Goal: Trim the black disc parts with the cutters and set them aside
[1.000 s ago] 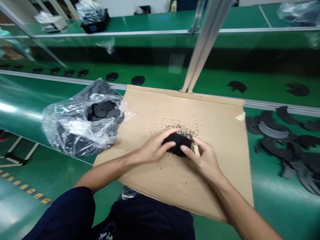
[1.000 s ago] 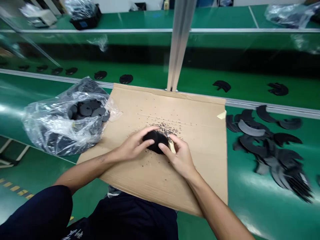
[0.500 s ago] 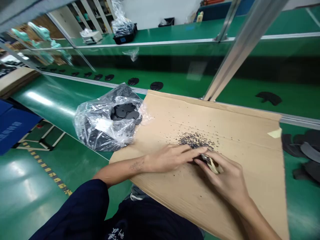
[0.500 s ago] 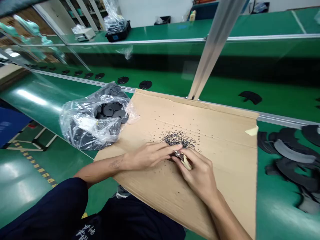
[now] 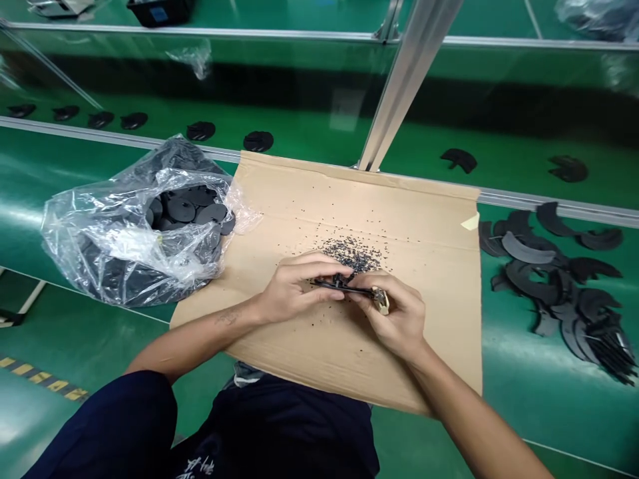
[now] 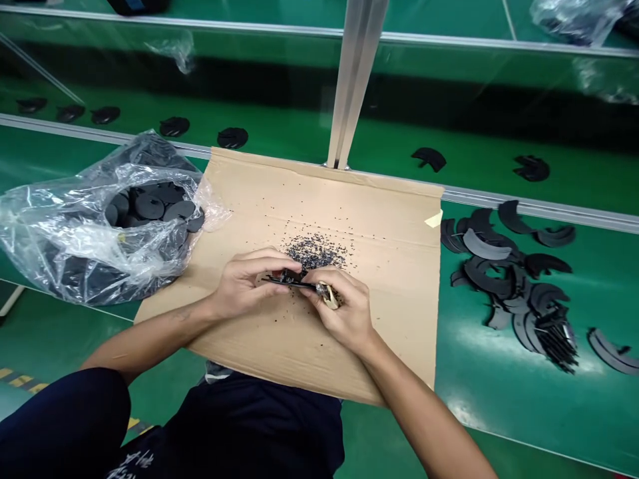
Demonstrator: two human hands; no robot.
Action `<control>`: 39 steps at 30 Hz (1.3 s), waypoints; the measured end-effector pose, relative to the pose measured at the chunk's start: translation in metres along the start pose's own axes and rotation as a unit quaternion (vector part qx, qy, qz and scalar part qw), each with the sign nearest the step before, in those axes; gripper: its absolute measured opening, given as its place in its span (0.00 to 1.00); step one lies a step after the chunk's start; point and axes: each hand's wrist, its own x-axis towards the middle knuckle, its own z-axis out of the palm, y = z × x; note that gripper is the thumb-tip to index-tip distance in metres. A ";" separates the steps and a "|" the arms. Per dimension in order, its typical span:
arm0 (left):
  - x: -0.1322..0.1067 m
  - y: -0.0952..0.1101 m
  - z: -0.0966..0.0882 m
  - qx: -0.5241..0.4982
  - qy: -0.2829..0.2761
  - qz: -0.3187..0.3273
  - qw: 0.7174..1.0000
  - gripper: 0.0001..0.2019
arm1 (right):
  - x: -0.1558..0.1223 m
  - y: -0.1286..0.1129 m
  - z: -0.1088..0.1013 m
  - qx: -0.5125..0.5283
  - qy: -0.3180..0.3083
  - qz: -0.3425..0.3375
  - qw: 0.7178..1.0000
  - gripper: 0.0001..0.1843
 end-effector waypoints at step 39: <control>-0.001 -0.002 -0.009 0.122 -0.024 0.060 0.990 0.12 | 0.010 0.004 -0.016 -0.112 -0.068 -0.039 0.991 0.09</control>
